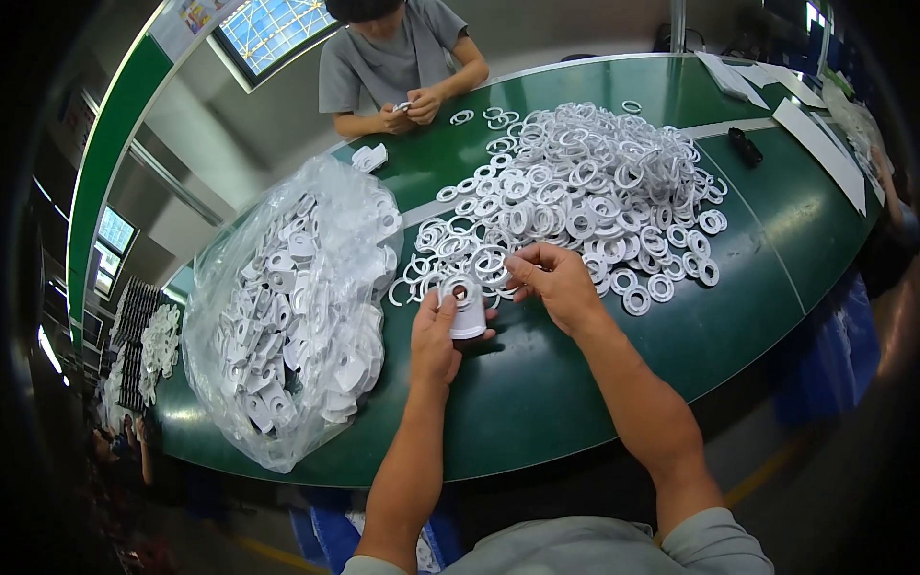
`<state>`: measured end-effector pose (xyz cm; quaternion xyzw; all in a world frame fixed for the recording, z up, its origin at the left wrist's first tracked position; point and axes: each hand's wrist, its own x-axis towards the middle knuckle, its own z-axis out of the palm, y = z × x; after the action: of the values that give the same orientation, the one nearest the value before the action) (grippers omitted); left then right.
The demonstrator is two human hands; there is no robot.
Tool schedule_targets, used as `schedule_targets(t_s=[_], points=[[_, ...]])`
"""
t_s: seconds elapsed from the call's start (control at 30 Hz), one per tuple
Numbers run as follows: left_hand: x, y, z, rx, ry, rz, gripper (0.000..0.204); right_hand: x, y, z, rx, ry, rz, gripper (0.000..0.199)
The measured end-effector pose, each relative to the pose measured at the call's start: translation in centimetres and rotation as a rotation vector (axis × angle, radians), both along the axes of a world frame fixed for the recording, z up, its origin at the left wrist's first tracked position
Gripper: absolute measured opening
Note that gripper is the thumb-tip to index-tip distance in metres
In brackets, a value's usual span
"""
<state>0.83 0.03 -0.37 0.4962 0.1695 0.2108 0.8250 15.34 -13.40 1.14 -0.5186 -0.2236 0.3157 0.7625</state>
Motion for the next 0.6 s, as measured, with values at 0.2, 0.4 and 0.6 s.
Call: schedule_targets(t_s=[0.2, 0.4, 0.6], points=[[0.0, -1.0, 0.5, -0.127, 0.035, -0.114, 0.045, -1.1, -0.2, 1.3, -0.040, 0.107, 0.063, 0.018], [0.0, -0.8, -0.2, -0.144, 0.022, -0.104, 0.045, -1.4, -0.1, 1.9, -0.284, 0.021, 0.083, 0.018], [0.1, -0.8, 0.0, -0.136, 0.058, -0.116, 0.046, -1.4, -0.2, 1.6, -0.273, -0.074, 0.128, 0.019]])
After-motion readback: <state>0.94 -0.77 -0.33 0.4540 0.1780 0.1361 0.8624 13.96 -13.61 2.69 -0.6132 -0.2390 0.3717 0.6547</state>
